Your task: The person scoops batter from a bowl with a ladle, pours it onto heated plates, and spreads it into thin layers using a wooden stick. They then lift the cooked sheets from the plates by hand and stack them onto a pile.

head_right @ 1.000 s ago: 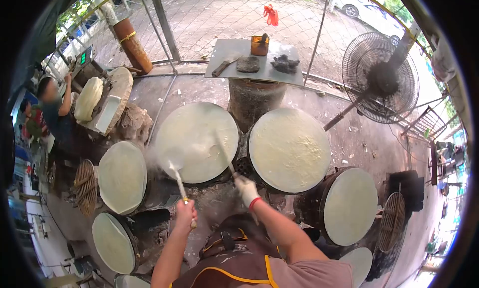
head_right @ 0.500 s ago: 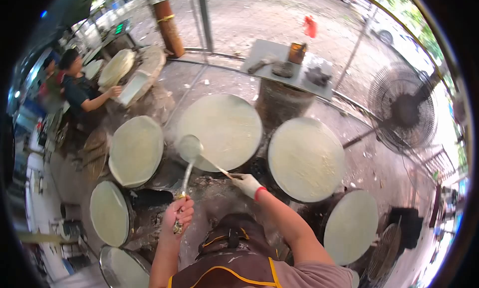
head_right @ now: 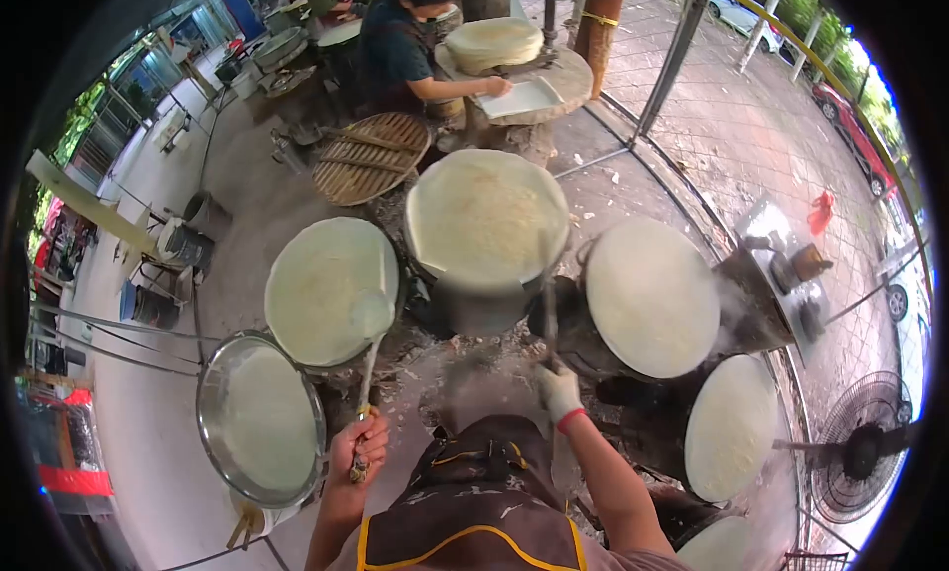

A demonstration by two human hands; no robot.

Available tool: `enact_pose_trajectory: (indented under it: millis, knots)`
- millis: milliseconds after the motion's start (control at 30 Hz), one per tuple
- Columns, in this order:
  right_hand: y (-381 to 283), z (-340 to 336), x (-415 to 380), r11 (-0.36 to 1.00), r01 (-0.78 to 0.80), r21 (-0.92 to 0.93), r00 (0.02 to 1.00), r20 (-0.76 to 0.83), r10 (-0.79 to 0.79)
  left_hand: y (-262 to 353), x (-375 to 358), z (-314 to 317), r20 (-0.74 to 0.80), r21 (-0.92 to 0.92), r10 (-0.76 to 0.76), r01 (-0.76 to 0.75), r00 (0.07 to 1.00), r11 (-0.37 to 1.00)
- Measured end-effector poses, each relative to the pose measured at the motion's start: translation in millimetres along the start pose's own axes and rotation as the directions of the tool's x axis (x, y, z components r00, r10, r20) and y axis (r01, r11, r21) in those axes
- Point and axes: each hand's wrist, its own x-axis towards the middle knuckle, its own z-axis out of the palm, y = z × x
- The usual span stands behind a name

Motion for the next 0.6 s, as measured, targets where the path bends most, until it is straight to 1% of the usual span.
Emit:
enact_pose_trajectory:
  millis: [67, 133, 167, 200, 267, 367, 467, 500, 600]
  knots:
    - [-18, 89, 17, 0.972, 0.107, -0.21, 0.987, 0.141, -0.078, 52, -9, -22, -0.051, 0.012, 0.085, -0.085, 0.995, 0.996]
    - [-29, 176, 62, 0.88, 0.276, -0.386, 0.953, 0.23, -0.198, 100, -20, -49, -0.124, 0.058, 0.172, -0.166, 0.977, 0.984]
    - [-40, 216, 84, 0.814, 0.315, -0.488, 0.946, 0.229, -0.229, 119, -28, -50, -0.172, 0.004, 0.213, -0.216, 0.962, 0.976]
    - [-52, 252, 103, 0.736, 0.349, -0.58, 0.937, 0.232, -0.261, 138, -37, -52, -0.204, 0.006, 0.242, -0.246, 0.949, 0.969]
    - [-68, 309, 130, 0.599, 0.42, -0.682, 0.872, 0.121, -0.474, 172, -54, -61, -0.267, 0.013, 0.302, -0.309, 0.915, 0.951]
    - [-71, 355, 153, 0.659, 0.296, -0.692, 0.932, 0.059, -0.357, 206, -77, -82, -0.258, -0.028, 0.372, -0.392, 0.892, 0.92]
    - [-86, 369, 119, 0.543, 0.311, -0.78, 0.939, 0.163, -0.303, 222, -90, -84, -0.31, -0.072, 0.412, -0.454, 0.857, 0.888]
    - [-73, 374, 131, 0.637, 0.367, -0.678, 0.917, 0.147, -0.372, 227, -91, -88, -0.306, -0.075, 0.421, -0.463, 0.854, 0.883]
    - [-109, 388, 76, 0.838, 0.329, -0.434, 0.944, 0.15, -0.294, 237, -94, -99, -0.299, -0.105, 0.435, -0.482, 0.849, 0.87]
